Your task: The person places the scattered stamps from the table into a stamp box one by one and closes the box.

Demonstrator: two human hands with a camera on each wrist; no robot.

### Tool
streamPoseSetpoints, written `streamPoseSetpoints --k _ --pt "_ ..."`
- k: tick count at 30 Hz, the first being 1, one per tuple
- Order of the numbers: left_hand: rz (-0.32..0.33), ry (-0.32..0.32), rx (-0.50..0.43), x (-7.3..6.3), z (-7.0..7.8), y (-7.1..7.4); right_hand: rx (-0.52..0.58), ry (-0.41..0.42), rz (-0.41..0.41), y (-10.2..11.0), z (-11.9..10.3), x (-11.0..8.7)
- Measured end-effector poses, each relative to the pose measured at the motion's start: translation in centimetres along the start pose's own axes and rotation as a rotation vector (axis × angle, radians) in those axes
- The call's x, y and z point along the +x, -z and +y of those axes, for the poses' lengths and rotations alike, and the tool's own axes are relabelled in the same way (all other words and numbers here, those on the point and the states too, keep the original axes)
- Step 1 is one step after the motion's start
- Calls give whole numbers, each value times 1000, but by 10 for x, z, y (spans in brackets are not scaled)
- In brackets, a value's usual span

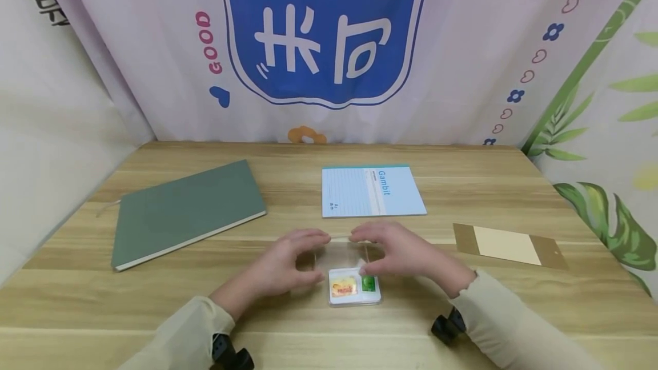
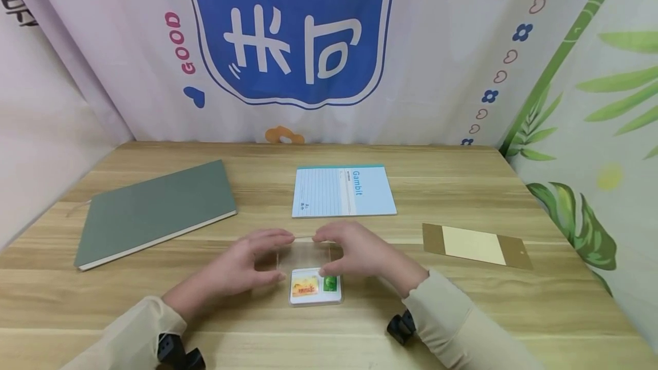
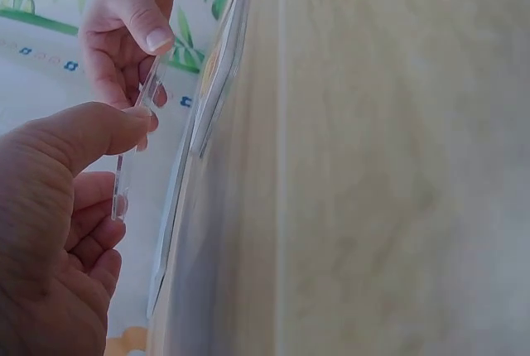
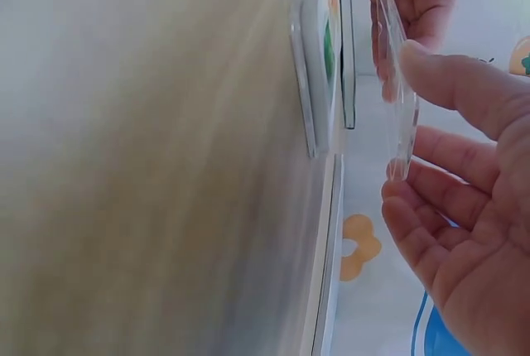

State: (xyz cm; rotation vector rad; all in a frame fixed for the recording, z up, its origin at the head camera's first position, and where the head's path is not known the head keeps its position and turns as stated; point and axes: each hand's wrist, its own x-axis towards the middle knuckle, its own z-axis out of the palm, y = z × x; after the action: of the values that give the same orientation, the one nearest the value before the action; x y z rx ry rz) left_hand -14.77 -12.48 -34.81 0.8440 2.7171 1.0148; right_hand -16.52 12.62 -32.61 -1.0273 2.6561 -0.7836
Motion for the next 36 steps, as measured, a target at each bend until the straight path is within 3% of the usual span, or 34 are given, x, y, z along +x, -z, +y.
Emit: streamPoseSetpoints --k 12,19,26,36 --pt "-67 -37 -8 -3 10 -7 -24 33 30 -5 -5 -22" --pt "-100 -41 6 -4 13 -10 12 -1 40 -11 -6 -31" --pt "-130 -80 1 -5 14 -15 -54 16 31 -16 -8 -38" --pt "-157 -105 65 -6 14 -19 -84 50 14 -20 -6 -41"
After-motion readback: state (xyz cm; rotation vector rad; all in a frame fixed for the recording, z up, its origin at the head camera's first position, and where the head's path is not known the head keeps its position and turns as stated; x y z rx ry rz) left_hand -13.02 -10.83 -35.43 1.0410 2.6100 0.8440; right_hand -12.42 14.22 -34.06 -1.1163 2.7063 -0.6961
